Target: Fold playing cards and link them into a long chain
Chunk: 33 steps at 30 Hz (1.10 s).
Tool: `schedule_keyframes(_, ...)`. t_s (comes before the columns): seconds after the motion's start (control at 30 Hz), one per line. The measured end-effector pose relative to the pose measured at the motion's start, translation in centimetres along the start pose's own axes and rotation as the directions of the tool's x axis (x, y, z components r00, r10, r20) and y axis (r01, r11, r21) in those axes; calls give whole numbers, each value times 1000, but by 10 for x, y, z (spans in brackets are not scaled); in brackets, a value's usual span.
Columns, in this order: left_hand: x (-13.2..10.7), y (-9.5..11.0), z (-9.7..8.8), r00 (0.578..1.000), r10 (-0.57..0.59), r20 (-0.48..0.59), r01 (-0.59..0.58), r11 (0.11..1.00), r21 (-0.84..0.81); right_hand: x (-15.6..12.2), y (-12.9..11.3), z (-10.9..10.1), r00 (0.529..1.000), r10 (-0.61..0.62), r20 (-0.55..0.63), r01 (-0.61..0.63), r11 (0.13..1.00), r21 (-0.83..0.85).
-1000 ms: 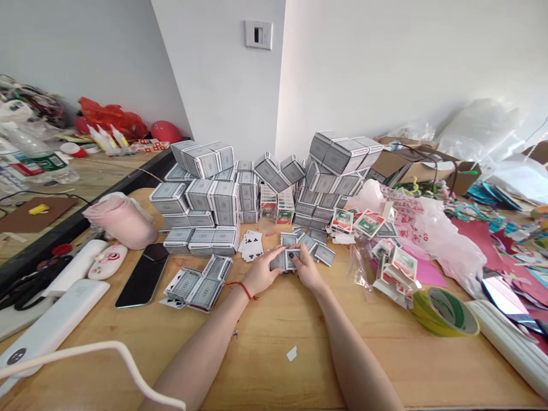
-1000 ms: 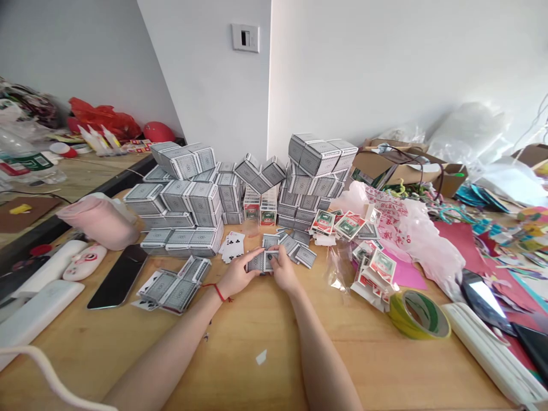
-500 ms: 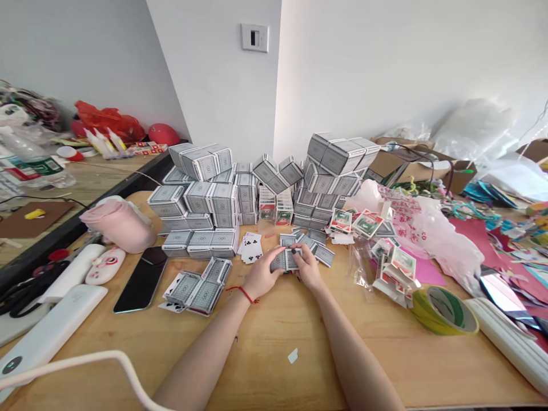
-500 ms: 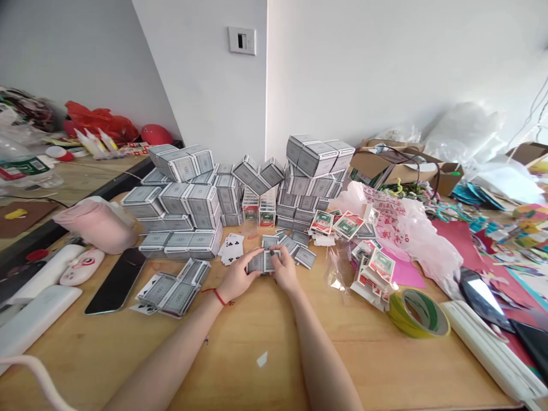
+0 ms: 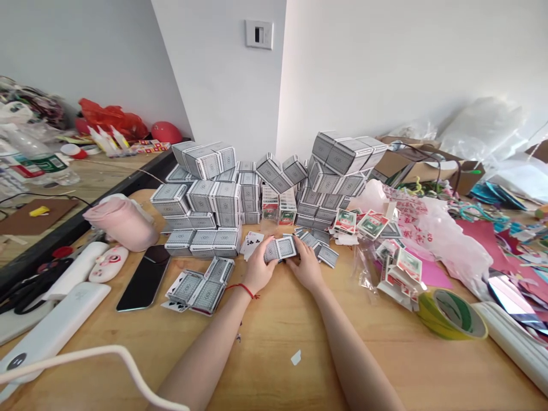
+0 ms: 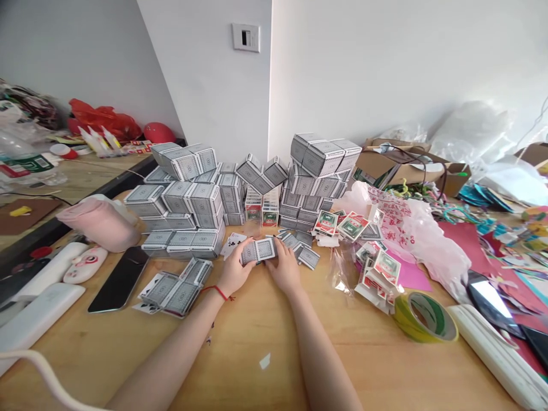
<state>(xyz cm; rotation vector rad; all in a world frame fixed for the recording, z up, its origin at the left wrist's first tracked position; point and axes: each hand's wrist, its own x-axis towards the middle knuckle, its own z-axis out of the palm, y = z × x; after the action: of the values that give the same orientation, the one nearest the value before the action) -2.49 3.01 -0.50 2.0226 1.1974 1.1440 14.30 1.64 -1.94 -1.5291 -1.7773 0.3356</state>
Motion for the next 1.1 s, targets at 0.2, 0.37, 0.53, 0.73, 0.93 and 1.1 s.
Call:
schedule_keyframes(0.2,-1,-4,3,1000,8,4,-8,999,35,-1,4,3,998,54,-11,-54,999,-4)
schedule_keyframes(0.37,3,-10,-4,996,-24,-80,30,997,75,-3,1,1,997,76,-14,-76,997,-16)
schedule_keyframes(0.53,8,-21,-16,999,-15,-40,18,998,61,-3,4,-2,991,119,-61,-108,981,159)
schedule_keyframes(0.73,10,-25,-19,999,-31,-25,32,999,37,-2,8,-4,975,223,3,-207,902,378)
schedule_keyframes(0.93,9,-26,-19,999,-25,-40,27,999,32,-2,5,-5,973,230,17,-215,875,433)
schedule_keyframes(1.1,9,-25,-19,999,-29,-35,31,999,40,-2,2,-7,973,229,29,-216,863,456)
